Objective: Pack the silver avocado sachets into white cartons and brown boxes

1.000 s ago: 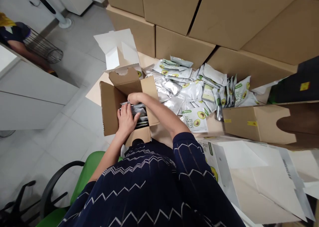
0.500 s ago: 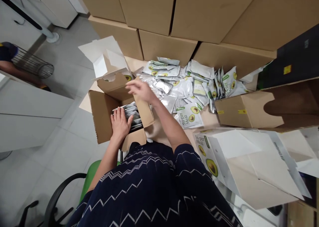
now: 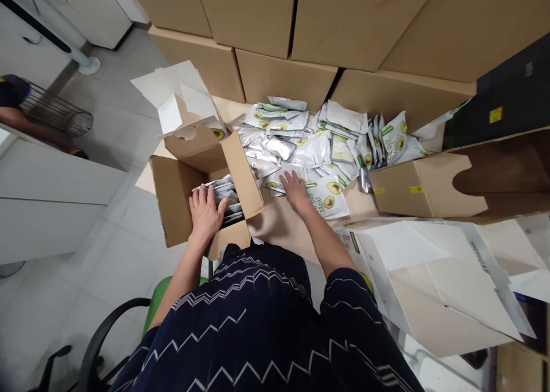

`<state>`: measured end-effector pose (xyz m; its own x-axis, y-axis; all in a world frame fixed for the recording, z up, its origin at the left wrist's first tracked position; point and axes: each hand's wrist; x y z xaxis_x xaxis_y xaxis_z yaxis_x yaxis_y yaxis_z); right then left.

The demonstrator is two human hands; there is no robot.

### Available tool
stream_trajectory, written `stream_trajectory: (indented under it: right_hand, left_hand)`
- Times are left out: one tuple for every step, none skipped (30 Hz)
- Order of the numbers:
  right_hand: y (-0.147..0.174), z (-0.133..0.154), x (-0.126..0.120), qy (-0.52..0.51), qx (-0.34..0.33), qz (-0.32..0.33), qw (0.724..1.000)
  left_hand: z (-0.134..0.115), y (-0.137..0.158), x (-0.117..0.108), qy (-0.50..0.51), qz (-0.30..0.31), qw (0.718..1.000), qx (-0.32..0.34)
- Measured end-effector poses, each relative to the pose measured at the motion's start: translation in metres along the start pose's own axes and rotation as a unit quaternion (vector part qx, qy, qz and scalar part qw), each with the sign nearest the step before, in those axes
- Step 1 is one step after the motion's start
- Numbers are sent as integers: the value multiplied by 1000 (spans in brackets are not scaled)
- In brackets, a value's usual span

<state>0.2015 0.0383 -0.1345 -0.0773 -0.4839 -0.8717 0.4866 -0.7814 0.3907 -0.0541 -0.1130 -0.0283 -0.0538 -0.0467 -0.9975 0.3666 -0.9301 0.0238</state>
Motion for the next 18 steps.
stream_trajectory:
  right_hand:
    - [1, -1, 0, 5, -7, 3, 1000]
    - [2, -1, 0, 8, -12, 5, 1000]
    - [4, 0, 0, 11, -16, 5, 1000]
    - [6, 1, -1, 11, -20, 3, 1000]
    - [9, 2, -1, 7, -23, -1, 1000]
    - [12, 3, -3, 0, -27, -7, 1000]
    - [15, 3, -5, -9, -31, -15, 999]
    - [19, 3, -8, -17, -37, -24, 999]
    - [22, 1, -12, -23, -41, -35, 998]
    - [25, -1, -18, -27, -43, -49, 998]
    - [27, -3, -26, -32, -44, -66, 996]
    - [29, -5, -34, -45, -47, -88, 994]
    - [31, -8, -44, -65, -53, -114, 990]
    - [33, -9, -55, -93, -60, -146, 983]
    - [35, -11, -66, -128, -66, -180, 973]
    - [36, -11, -76, -164, -67, -214, 961]
    - [36, -12, -87, -199, -59, -247, 947]
    - [36, -12, -95, -230, -45, -278, 932]
  left_hand:
    - [0, 0, 0, -3, 1, 1000, -1]
    - [0, 0, 0, -4, 1, 1000, -2]
    - [0, 0, 0, -6, 1, 1000, -2]
    - [0, 0, 0, -6, 2, 1000, -1]
    - [0, 0, 0, -6, 2, 1000, 0]
    - [0, 0, 0, -6, 2, 1000, 1]
    - [0, 1, 0, -5, 3, 1000, 2]
    - [0, 1, 0, -5, 3, 1000, 3]
    - [0, 1, 0, -6, 3, 1000, 3]
    - [-1, 1, -1, -6, 3, 1000, 2]
    - [-1, 1, -1, -7, 2, 1000, 1]
    - [-1, 1, -1, -8, 2, 1000, 1]
    - [-1, 1, 0, -9, 1, 1000, 1]
    - [-1, 1, 0, -10, 0, 1000, 1]
    - [-1, 1, 0, -10, -1, 1000, 2]
    - [-1, 2, 0, -11, -3, 1000, 3]
    - [-1, 2, 1, -12, -4, 1000, 4]
    - [-1, 2, 1, -13, -6, 1000, 4]
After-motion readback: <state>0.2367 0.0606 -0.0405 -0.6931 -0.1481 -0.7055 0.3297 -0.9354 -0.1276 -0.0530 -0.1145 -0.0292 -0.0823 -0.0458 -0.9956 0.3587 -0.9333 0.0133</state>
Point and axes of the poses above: each hand's wrist, its own y-axis away from the middle knuckle, its own x-axis out of the palm, z = x × y, and after that the axes turned 10 degrees about -y, right-handed
